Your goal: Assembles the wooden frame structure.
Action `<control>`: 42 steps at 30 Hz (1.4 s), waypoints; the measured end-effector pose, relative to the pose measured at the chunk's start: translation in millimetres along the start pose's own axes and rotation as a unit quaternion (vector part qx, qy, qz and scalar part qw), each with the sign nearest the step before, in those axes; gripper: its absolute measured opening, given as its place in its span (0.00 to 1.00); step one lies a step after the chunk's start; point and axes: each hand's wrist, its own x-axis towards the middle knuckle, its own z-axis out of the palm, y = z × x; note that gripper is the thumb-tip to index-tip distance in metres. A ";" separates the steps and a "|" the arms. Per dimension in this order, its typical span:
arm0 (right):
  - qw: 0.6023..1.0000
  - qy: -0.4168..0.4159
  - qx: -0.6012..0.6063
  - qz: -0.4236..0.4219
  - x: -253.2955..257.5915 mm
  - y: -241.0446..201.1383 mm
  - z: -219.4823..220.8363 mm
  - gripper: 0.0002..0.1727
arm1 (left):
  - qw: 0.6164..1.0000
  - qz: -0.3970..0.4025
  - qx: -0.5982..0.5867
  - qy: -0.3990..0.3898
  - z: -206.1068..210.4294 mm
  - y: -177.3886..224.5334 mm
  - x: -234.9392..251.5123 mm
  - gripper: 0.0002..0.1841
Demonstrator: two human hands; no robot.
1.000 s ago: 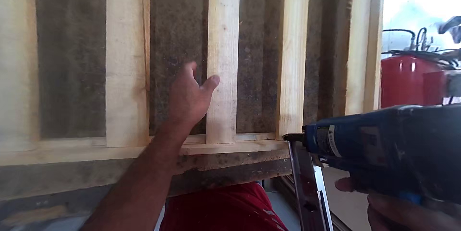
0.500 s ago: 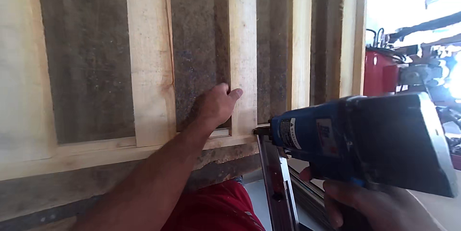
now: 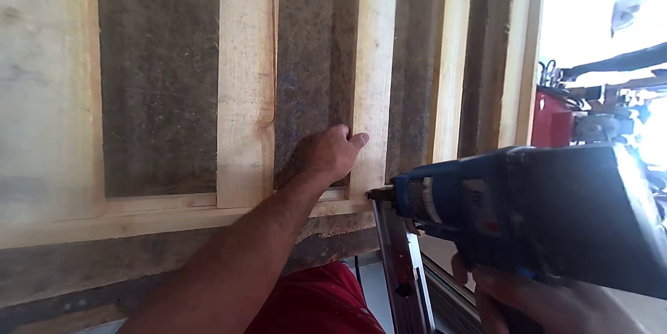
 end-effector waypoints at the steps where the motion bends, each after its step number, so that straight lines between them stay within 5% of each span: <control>1: 1.000 0.001 -0.006 0.006 -0.4 -0.8 -0.8 0.08 | 1.000 -0.002 -0.001 -0.003 0.1 -0.6 -1.0 0.28; 8: 0.999 -0.043 -0.004 -0.028 -1.8 1.4 5.2 0.12 | 0.999 -0.007 0.042 -0.033 -22.5 8.9 -22.1 0.25; 10: 0.998 -0.045 -0.024 -0.034 2.0 3.5 6.8 0.09 | 0.998 0.052 0.014 0.038 -51.0 9.2 -44.2 0.23; 13: 0.999 -0.032 -0.028 -0.028 1.8 4.9 12.5 0.07 | 0.956 0.148 0.027 0.252 -108.4 -9.0 -76.7 0.18; 15: 0.999 -0.023 -0.020 -0.035 -3.1 1.9 22.1 0.10 | 0.938 0.110 0.061 0.324 -146.7 -29.1 -81.4 0.23; 17: 0.998 -0.026 -0.006 -0.055 -10.3 -0.8 38.2 0.13 | 0.960 0.015 0.067 0.270 -168.7 -52.7 -80.4 0.33; 20: 0.996 -0.033 0.019 -0.078 -22.2 -10.4 70.9 0.14 | 0.987 -0.056 0.043 0.143 -166.8 -80.3 -77.8 0.22; 23: 0.996 -0.025 0.041 -0.072 -31.1 -26.8 110.0 0.14 | 0.993 -0.062 0.038 0.089 -169.6 -83.7 -78.7 0.24; 31: 0.999 0.002 0.046 -0.024 -16.8 -43.3 178.2 0.12 | 0.998 -0.030 0.007 0.060 -177.4 -96.7 -70.4 0.24; 42: 1.000 -0.016 0.019 -0.012 -16.7 -60.0 194.3 0.13 | 0.999 -0.024 0.002 0.045 -179.6 -99.9 -70.0 0.25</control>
